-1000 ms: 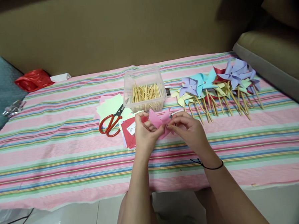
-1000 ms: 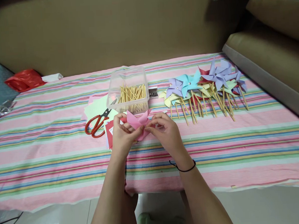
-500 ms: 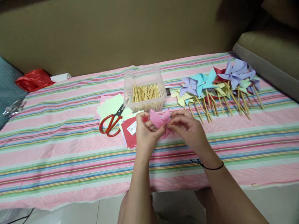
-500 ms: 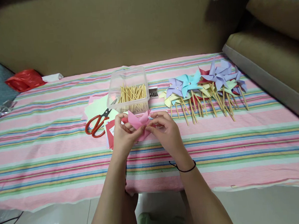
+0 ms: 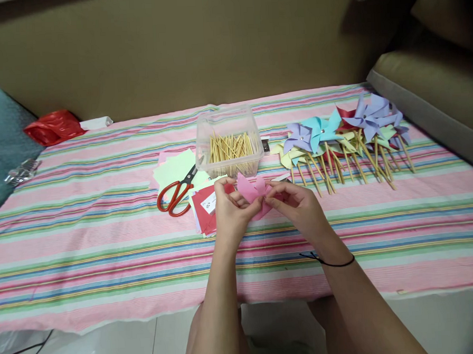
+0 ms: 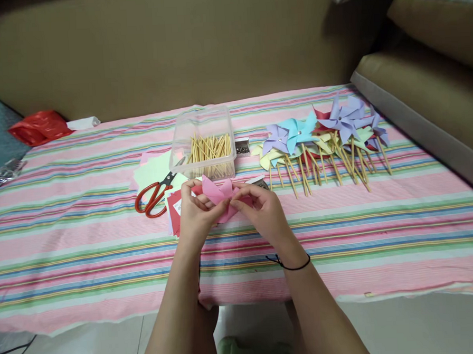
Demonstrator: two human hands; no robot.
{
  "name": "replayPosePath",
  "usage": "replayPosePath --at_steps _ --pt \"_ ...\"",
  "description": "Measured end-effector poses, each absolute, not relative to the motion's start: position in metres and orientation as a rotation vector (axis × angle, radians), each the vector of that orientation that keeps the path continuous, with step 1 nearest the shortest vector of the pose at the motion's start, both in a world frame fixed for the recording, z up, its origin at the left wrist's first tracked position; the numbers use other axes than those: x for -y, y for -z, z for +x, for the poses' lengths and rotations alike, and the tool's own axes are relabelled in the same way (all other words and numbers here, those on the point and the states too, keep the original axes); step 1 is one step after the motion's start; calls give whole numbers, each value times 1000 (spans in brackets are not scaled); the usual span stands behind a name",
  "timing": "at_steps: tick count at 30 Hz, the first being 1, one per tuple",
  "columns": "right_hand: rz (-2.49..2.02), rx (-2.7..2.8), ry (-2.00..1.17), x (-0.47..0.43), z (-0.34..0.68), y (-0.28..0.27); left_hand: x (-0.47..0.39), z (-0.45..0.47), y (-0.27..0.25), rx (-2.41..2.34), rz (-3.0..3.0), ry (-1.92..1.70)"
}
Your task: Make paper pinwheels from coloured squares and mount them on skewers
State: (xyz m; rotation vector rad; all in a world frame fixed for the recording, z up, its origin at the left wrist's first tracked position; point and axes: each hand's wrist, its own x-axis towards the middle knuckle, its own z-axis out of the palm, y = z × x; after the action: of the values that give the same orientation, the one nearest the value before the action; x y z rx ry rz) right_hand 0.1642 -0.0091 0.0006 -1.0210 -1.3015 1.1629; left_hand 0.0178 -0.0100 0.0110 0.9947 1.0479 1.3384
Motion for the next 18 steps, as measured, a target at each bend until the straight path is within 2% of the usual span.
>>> replayPosePath --at_steps 18 --pt "-1019 1347 -1196 10 164 -6 11 17 -14 -1057 1028 -1339"
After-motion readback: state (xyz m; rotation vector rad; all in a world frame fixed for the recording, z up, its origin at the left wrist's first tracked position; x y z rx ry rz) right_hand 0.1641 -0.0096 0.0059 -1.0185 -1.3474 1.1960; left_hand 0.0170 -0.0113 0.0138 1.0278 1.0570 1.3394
